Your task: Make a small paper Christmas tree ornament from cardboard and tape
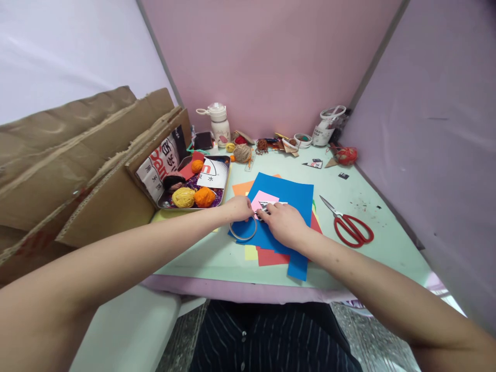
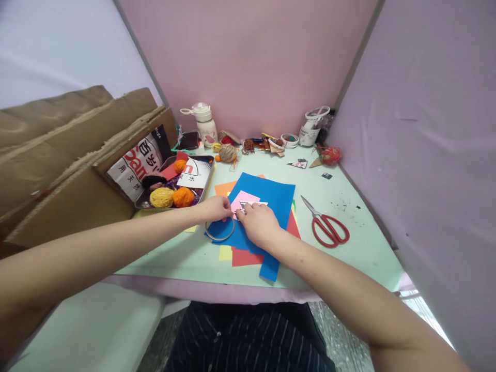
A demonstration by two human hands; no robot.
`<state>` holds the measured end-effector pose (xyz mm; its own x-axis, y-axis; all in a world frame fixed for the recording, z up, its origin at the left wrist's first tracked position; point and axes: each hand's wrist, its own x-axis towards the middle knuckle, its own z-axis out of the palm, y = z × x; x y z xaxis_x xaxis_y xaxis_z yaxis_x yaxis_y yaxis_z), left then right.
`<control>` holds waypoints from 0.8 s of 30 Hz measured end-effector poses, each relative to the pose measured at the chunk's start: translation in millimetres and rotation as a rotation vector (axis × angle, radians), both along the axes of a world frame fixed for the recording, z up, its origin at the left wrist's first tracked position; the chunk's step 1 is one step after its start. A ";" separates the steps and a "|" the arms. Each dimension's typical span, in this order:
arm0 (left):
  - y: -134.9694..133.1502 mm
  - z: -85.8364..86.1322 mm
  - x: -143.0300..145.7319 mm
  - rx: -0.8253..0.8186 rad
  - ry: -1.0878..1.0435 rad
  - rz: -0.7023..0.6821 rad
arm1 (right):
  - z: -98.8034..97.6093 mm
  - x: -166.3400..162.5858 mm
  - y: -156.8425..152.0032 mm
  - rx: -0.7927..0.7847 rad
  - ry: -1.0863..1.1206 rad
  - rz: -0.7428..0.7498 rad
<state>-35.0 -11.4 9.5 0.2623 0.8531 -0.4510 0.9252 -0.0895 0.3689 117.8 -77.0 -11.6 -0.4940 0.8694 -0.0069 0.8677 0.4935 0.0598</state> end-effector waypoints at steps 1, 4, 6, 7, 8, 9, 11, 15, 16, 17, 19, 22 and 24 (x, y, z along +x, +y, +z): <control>-0.3 -1.0 0.0 0.008 0.001 -0.001 | 0.1 -0.5 -0.5 0.000 -0.003 0.002; -0.1 -3.1 -0.4 0.022 -0.002 -0.001 | -0.3 -2.8 -2.5 0.008 -0.009 0.004; 0.4 -3.8 -0.7 0.027 -0.008 -0.002 | -1.0 -5.3 -3.5 0.019 -0.009 -0.001; 0.5 -3.9 -0.8 0.029 -0.011 -0.003 | -1.3 -6.6 -3.6 0.024 -0.008 -0.004; 0.4 -3.7 -0.8 0.031 -0.013 -0.004 | -1.6 -7.7 -3.3 0.029 -0.004 -0.005; 0.2 -3.2 -0.7 0.033 -0.015 -0.005 | -1.6 -8.1 -2.8 0.029 0.003 -0.008; -1.0 -1.5 -0.2 0.032 -0.017 0.000 | -0.5 -5.1 -1.3 0.014 0.041 -0.012; -4.3 4.0 1.0 0.026 -0.022 0.025 | 6.0 28.8 -5.6 0.091 0.249 -0.115; -5.0 5.3 1.1 0.024 -0.027 0.031 | 7.3 44.0 -9.7 0.154 0.300 -0.189; -5.5 6.4 1.0 0.020 -0.034 0.034 | 8.0 61.3 -15.0 0.213 0.322 -0.289; -5.8 7.2 0.5 0.009 -0.049 0.036 | 6.5 97.9 -28.2 0.211 0.220 -0.497; -4.8 4.7 -0.9 0.013 -0.067 0.036 | -2.8 142.7 -48.0 0.011 0.017 -0.720; -3.8 1.6 -1.9 0.025 -0.074 0.039 | -11.4 158.2 -56.4 -0.046 0.014 -0.731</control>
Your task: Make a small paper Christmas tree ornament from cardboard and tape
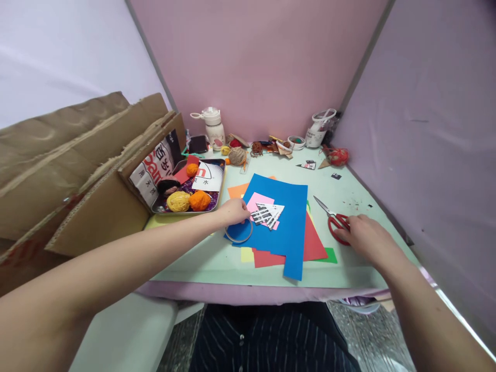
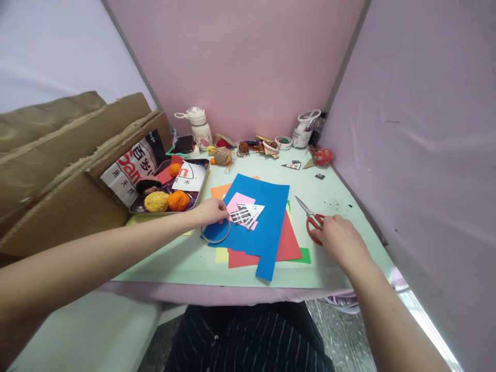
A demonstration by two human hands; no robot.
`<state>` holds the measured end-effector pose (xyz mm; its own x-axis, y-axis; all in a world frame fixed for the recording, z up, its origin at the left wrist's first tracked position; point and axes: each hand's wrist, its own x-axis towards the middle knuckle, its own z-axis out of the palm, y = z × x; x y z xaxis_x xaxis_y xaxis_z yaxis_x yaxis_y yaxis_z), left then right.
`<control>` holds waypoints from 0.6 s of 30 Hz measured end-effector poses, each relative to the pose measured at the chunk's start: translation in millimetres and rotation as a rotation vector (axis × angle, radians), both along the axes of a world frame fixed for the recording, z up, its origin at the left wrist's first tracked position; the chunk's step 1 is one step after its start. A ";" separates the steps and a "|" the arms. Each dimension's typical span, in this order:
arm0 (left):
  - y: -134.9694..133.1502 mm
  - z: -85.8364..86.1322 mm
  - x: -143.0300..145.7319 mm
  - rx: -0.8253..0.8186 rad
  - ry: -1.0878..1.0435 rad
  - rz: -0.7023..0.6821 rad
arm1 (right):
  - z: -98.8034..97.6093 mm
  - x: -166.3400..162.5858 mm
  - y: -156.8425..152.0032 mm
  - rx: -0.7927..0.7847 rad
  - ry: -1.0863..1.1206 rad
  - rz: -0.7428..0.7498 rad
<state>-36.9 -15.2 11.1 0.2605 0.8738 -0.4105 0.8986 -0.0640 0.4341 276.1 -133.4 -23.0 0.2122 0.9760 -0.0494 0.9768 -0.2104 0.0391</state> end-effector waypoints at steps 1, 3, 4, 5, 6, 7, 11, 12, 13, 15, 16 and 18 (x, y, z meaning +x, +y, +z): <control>0.4 -1.3 -0.4 0.004 -0.002 0.001 | -4.2 3.8 -2.1 -0.004 0.018 0.004; 0.4 -2.7 -0.9 0.008 -0.006 0.004 | -10.8 6.7 -2.6 0.009 0.049 0.004; 0.0 -2.6 -1.0 0.008 -0.009 0.005 | -13.0 7.3 -1.6 0.018 0.062 0.000; -0.6 -2.1 -1.0 0.007 -0.011 0.006 | -14.2 7.9 -0.3 0.026 0.071 -0.007; -1.3 -1.4 -1.0 0.007 -0.013 0.008 | -14.5 8.8 1.1 0.032 0.078 -0.014; -1.9 -0.5 -0.9 0.007 -0.015 0.009 | -13.9 9.8 2.4 0.036 0.080 -0.017; -2.9 1.2 -0.5 0.015 -0.024 0.013 | -3.4 8.4 5.1 0.059 0.213 -0.020; -2.8 1.3 -0.5 0.016 -0.028 0.011 | 0.5 4.7 5.3 0.078 0.296 -0.016; -2.6 1.2 -0.5 0.015 -0.032 0.009 | 4.5 -0.6 5.5 0.100 0.383 -0.004; -2.2 1.0 -0.5 0.012 -0.037 0.003 | 11.9 -15.5 5.9 0.140 0.509 0.050; -2.1 0.9 -0.6 0.012 -0.038 0.002 | 14.7 -24.4 6.1 0.142 0.533 0.090; -2.2 0.4 -0.8 0.017 -0.042 0.001 | 18.3 -42.9 6.8 0.147 0.522 0.202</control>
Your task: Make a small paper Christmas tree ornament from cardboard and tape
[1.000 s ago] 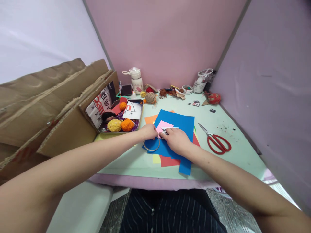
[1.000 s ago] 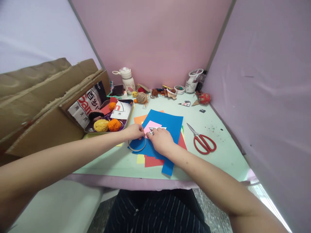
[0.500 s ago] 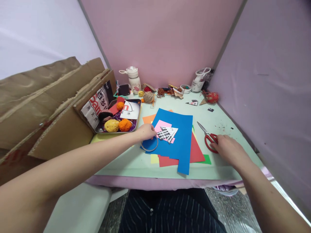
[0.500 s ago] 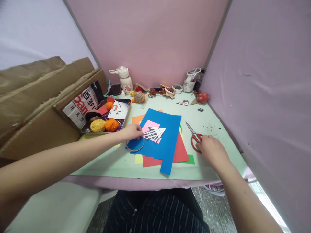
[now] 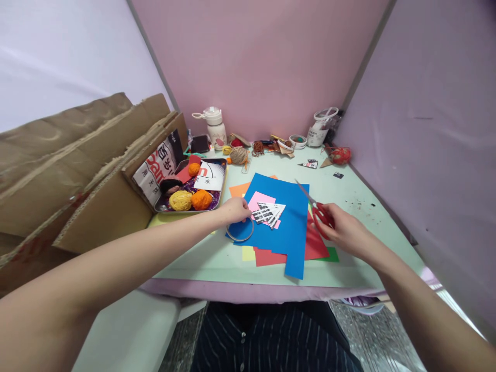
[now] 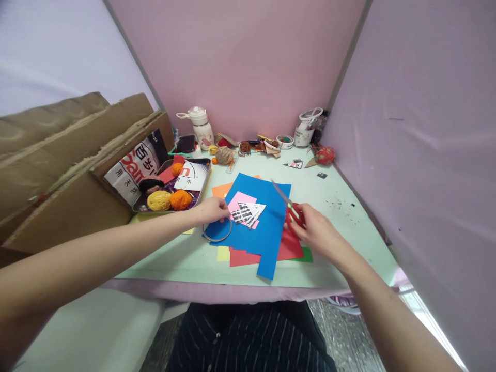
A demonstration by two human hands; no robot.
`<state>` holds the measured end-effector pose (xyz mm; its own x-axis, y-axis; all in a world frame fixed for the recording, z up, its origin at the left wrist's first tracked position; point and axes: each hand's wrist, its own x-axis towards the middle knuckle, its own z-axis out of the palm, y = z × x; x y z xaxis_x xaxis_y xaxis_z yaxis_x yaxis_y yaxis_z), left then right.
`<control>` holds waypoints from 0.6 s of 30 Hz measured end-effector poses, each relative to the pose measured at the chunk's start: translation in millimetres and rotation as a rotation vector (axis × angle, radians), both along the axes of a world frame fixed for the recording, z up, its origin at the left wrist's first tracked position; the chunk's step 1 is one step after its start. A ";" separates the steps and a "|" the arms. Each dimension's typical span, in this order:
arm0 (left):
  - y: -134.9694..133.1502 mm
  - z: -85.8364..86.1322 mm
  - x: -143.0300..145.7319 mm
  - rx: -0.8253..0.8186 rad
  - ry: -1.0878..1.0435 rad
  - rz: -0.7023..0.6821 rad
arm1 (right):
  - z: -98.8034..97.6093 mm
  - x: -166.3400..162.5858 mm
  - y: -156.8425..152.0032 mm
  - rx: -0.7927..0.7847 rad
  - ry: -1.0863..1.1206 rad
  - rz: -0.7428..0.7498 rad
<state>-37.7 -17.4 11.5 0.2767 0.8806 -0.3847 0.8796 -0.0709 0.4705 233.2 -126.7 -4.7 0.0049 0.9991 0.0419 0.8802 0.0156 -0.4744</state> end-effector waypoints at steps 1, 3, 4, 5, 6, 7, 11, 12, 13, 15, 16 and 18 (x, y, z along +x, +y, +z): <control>-0.1 -0.4 -0.2 0.003 -0.003 0.001 | 0.7 -9.0 0.3 0.032 -0.043 0.058; -0.2 -1.4 -0.8 0.007 -0.009 0.005 | 0.9 -25.2 1.1 0.116 -0.177 0.154; -0.2 -1.9 -1.2 0.009 -0.012 0.007 | 0.6 -32.3 1.6 0.158 -0.252 0.179; -0.1 -2.3 -1.5 0.011 -0.013 0.008 | 0.2 -38.5 2.2 0.191 -0.323 0.194; 0.1 -2.7 -1.9 0.013 -0.015 0.008 | -0.1 -44.0 3.0 0.216 -0.385 0.207; 0.4 -2.9 -2.3 0.015 -0.016 0.005 | -0.3 -48.6 4.0 0.231 -0.439 0.223; 1.9 -3.2 -3.3 0.023 -0.017 -0.006 | -1.1 -61.0 8.8 0.255 -0.558 0.294; 2.4 -3.3 -3.5 0.024 -0.016 -0.008 | -1.3 -63.0 10.0 0.259 -0.569 0.297; 2.8 -3.4 -3.6 0.024 -0.016 -0.011 | -1.5 -64.7 11.2 0.261 -0.575 0.297; 3.7 -3.9 -3.8 0.024 -0.016 -0.015 | -1.3 -67.5 12.9 0.260 -0.581 0.298; 4.1 -4.3 -3.8 0.023 -0.017 -0.017 | -0.9 -68.6 13.6 0.259 -0.582 0.300; 4.8 -5.2 -3.9 0.025 -0.021 -0.017 | 0.9 -70.5 14.4 0.250 -0.587 0.312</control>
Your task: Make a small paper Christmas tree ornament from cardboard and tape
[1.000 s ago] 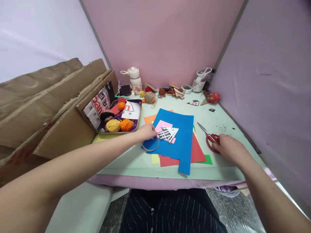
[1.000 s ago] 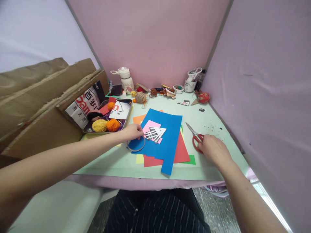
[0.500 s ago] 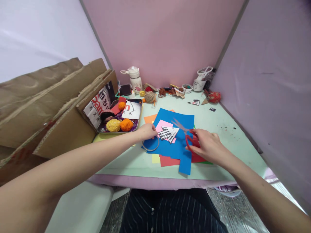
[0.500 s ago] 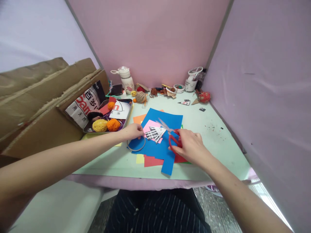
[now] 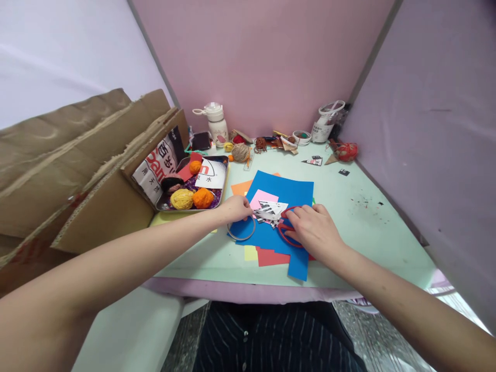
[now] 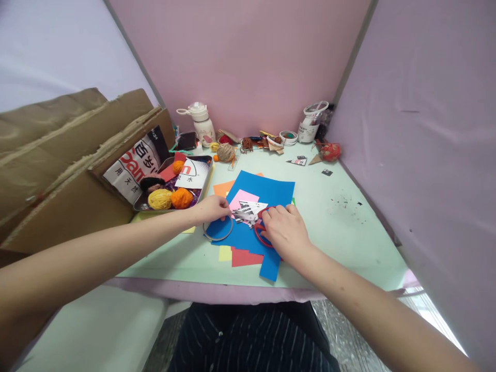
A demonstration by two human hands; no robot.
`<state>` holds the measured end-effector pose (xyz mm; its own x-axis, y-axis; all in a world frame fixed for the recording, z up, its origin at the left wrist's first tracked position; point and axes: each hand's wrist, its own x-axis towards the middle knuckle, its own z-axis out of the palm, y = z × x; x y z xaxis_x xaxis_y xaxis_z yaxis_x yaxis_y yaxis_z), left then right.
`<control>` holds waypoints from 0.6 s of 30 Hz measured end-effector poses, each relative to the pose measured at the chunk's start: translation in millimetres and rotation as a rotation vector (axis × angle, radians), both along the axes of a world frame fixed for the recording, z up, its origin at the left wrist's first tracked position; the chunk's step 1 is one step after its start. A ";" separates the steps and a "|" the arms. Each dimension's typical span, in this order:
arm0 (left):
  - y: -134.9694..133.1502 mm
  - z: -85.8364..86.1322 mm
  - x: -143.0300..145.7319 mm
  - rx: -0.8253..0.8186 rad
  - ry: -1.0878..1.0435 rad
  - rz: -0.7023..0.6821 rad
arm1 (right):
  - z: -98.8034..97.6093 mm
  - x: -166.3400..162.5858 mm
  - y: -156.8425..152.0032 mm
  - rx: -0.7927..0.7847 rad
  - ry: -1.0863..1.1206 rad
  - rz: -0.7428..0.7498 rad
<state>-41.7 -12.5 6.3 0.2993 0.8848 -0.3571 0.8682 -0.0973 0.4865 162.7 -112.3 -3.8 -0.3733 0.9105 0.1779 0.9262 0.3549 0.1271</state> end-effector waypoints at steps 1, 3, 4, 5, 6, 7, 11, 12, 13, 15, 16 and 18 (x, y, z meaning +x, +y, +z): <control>0.3 -0.5 -0.1 0.002 -0.003 0.000 | 1.2 -0.8 0.2 -0.007 -0.004 0.004; 0.8 -1.6 -0.3 0.004 -0.010 -0.002 | 3.7 -2.2 0.3 -0.026 -0.009 0.007; 1.1 -2.2 -0.5 0.004 -0.014 -0.003 | 4.7 -2.8 0.3 -0.036 -0.011 0.008; 1.3 -2.9 -0.8 0.004 -0.017 -0.002 | 5.4 -3.3 0.2 -0.044 -0.012 0.006; 1.6 -3.5 -1.1 0.004 -0.020 -0.001 | 5.9 -3.7 0.1 -0.050 -0.014 0.003; 2.0 -4.2 -1.4 0.004 -0.022 0.001 | 5.9 -4.2 -0.1 -0.055 -0.019 -0.001; 3.9 -7.3 -2.5 0.001 -0.033 0.014 | 3.5 -5.6 -0.3 -0.057 -0.046 -0.007; 4.5 -8.0 -2.7 0.000 -0.038 0.016 | 2.7 -5.8 -0.2 -0.057 -0.050 -0.008; 5.1 -8.6 -2.9 -0.002 -0.044 0.018 | 1.8 -6.0 0.1 -0.058 -0.051 -0.009; 6.1 -8.9 -4.0 -0.008 -0.064 0.019 | 0.5 -5.3 1.1 -0.059 -0.041 -0.013; 6.3 -8.3 -5.1 -0.014 -0.078 0.017 | 0.2 -4.4 1.7 -0.059 -0.031 -0.015; 5.3 -4.7 -8.8 -0.026 -0.114 0.008 | 0.7 -0.8 2.4 -0.052 0.003 -0.017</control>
<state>-50.5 -7.3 1.6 0.3322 0.8783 -0.3437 0.8076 -0.0766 0.5847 161.9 -109.9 -3.1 -0.3572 0.9247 0.1314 0.9326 0.3452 0.1057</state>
